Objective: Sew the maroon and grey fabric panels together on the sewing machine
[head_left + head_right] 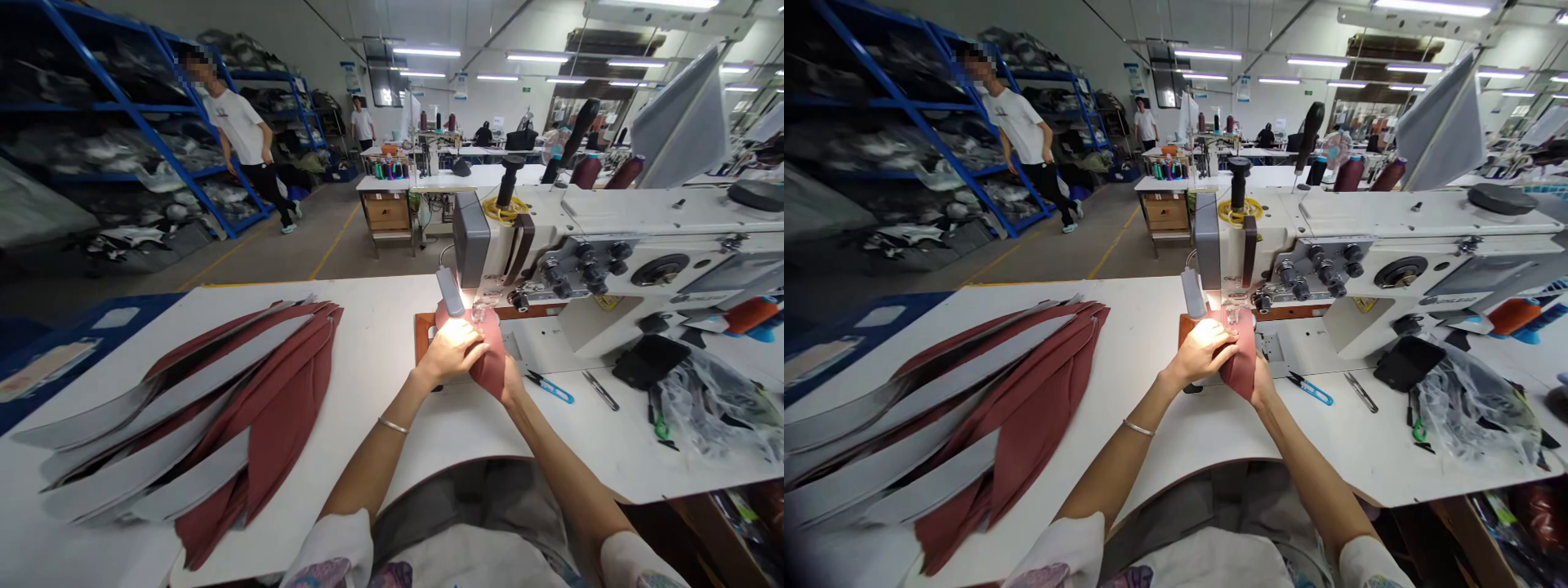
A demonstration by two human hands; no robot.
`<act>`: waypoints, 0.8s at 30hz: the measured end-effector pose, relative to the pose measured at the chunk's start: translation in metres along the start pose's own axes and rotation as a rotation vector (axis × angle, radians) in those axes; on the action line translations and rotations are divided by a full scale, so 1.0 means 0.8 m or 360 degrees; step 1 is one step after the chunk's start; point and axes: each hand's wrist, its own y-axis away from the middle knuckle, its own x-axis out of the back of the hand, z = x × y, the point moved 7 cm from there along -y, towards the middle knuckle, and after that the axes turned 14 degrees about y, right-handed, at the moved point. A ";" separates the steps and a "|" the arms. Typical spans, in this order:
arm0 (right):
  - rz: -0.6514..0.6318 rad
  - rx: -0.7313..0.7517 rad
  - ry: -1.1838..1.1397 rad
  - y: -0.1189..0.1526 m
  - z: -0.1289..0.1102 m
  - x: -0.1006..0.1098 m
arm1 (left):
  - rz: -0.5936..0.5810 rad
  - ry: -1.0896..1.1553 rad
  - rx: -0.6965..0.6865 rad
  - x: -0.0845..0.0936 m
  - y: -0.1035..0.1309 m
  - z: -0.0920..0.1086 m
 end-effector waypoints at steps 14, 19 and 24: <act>0.0041 0.0040 0.0031 0.000 -0.018 -0.012 | -0.0046 -0.0156 -0.0022 0.001 -0.001 -0.004; -0.0019 0.0139 0.0039 -0.001 -0.026 -0.016 | -0.0069 -0.0210 -0.0029 0.003 -0.001 -0.003; -0.0006 0.0140 0.0099 -0.006 -0.028 -0.016 | -0.0041 -0.0276 -0.0017 0.002 0.002 -0.006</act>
